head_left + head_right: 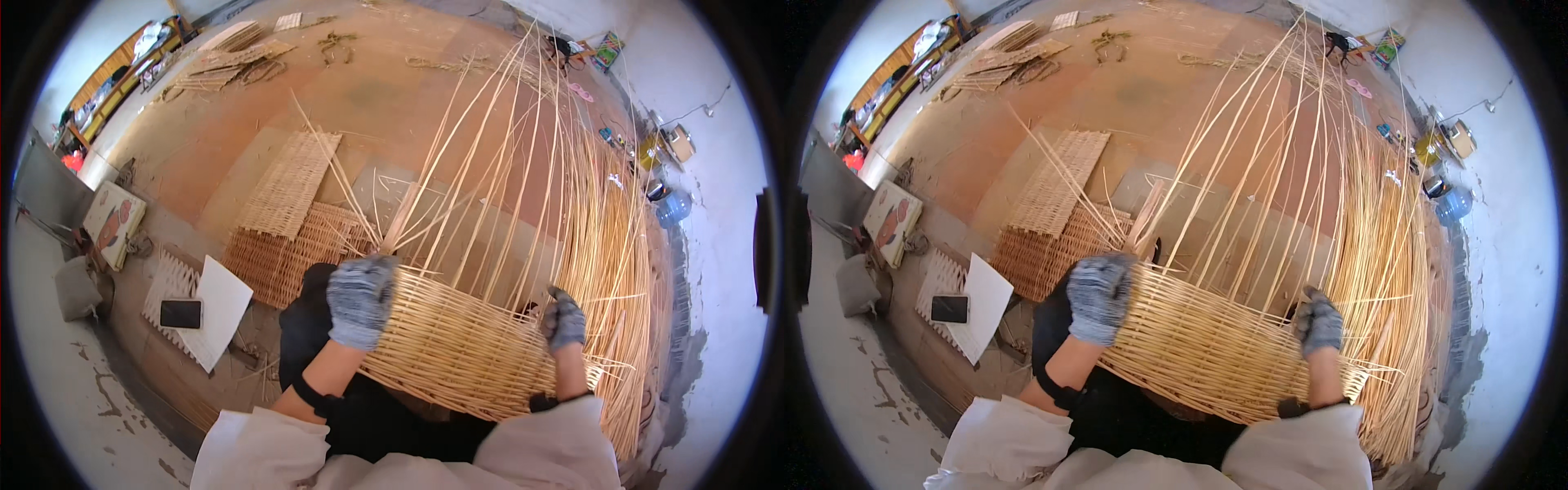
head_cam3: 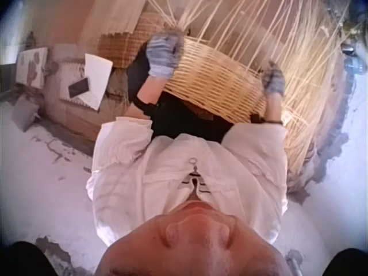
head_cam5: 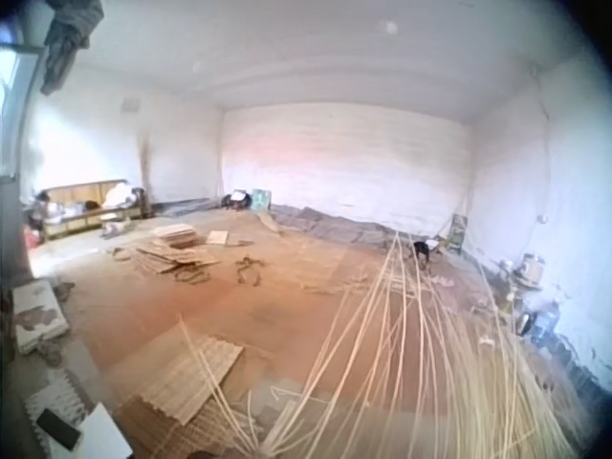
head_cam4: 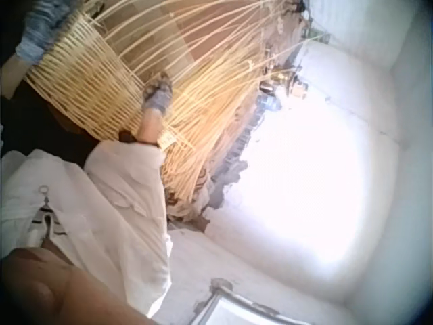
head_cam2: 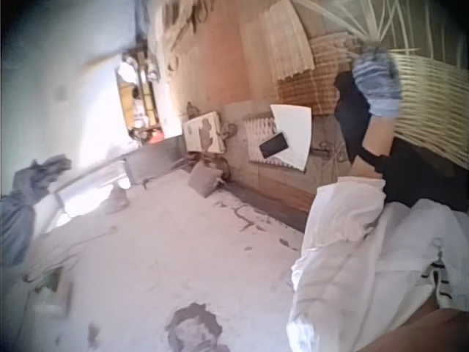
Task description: The person weaves long wooden strips into a basket frame, tucking ends and layering strips by hand, then uses shears to trim the excess length from the vertical supports.
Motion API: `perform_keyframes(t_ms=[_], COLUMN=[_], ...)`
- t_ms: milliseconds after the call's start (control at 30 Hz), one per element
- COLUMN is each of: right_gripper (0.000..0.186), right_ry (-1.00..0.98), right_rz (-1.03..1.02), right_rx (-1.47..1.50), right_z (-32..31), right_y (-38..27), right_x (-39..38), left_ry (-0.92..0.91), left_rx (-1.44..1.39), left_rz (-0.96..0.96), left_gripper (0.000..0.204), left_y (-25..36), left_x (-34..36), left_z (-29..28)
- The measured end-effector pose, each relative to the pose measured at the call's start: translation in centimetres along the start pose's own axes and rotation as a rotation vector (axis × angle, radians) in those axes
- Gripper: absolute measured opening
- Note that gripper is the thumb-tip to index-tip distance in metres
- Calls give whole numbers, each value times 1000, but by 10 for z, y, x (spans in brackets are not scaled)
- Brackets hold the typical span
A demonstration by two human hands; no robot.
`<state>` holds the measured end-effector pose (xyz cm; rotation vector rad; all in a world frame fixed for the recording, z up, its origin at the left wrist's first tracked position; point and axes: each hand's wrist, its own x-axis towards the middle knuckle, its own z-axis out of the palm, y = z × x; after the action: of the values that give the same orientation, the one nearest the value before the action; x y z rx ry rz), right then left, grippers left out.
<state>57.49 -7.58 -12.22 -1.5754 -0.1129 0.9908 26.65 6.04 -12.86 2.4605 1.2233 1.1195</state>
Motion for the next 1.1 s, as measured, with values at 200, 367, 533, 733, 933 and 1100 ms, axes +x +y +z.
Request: perform_keyframes(t_ms=[200,367,533,733,933,1100], right_gripper=[44,41,53,12,18,21], right_ry=[-356,-767,-826,-475,-472,-490], right_rz=[238,52,215,-621,-1052,-1156], right_rx=[1053,1225,292,-603,-906,-965], right_z=[-48,4,69,140,194,229], right_y=[-15,-6,6,24,23,24], right_x=[4,6,-27,-55,-69,-96], left_ry=[144,10,-289,-241,-226,-61], left_rx=[-156,-500,-788,-790,-809,-1274], left_rz=[-109,-629,-656,-646,-621,-720], left_gripper=[24,39,45,23,27,20], left_y=[-1,-41,-37,-34,-41,-47], left_x=[-10,-12,-7,-7,-13,-23], left_z=[7,3,12,18,23,37])
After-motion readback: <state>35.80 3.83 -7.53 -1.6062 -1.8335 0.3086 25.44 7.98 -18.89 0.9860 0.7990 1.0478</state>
